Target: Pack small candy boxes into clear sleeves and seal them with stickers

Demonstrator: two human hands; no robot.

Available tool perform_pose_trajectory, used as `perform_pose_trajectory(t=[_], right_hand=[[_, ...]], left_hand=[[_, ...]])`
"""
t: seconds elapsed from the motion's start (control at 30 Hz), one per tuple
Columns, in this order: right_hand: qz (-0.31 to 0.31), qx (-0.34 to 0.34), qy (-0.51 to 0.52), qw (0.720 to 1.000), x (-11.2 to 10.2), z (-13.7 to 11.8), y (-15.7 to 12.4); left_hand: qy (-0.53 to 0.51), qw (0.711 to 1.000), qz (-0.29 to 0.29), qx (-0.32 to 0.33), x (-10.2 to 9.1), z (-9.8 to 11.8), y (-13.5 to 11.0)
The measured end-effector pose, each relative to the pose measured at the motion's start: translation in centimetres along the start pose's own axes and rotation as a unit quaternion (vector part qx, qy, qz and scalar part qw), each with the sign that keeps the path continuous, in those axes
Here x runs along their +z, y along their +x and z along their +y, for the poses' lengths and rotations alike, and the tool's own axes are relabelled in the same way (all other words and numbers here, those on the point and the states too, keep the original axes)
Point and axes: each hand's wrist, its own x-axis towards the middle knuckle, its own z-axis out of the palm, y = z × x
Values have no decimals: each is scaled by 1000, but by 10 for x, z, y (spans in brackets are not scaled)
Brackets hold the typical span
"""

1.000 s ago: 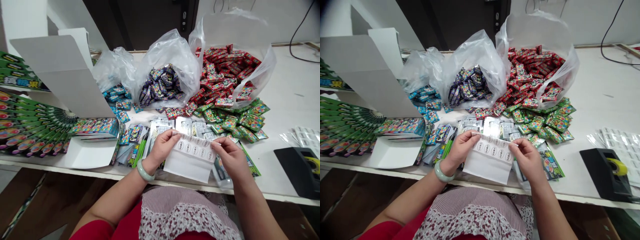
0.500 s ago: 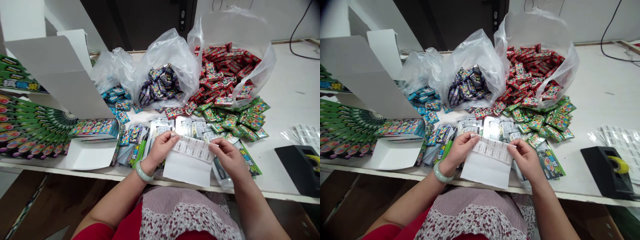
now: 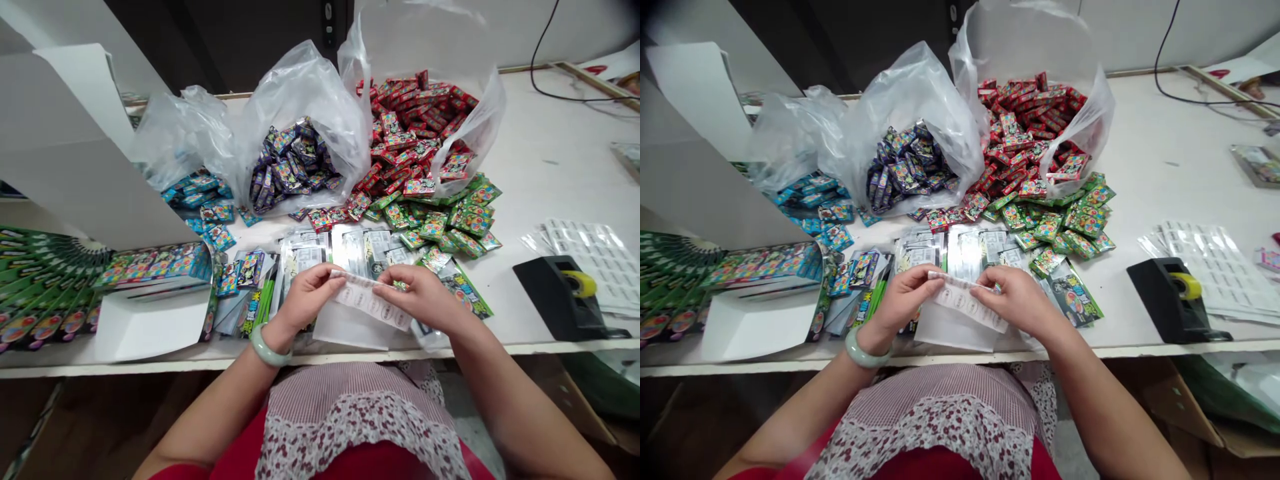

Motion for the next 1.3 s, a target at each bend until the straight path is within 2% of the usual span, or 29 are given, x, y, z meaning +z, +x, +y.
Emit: perform_pose_trajectory(t=[0.2,0.33,0.57,0.77,0.93,1.13,1.3], right_hand=[[-12,27,11,1000,-3,-3,0],[-22,25,13,999,0,0,3],[-3,46,46,998,3,4,6],[15,34,65,997,5,7,6],[23,30,101,994,8,10,5],[78,-27,16,996,14,15,5],[100,-59,-26,993,15,18,1]], left_hand=[[-77,996,-13,-44,1,0,2],[-66,996,-7,-53,1,-2,3],[-81,993,5,-83,-2,-8,4],[-56,997,-1,-57,-2,-4,3],[-43,997,5,-70,-2,-4,2],[-13,996,14,-91,-2,-7,2],[-42,992,26,-115,-1,-11,5]])
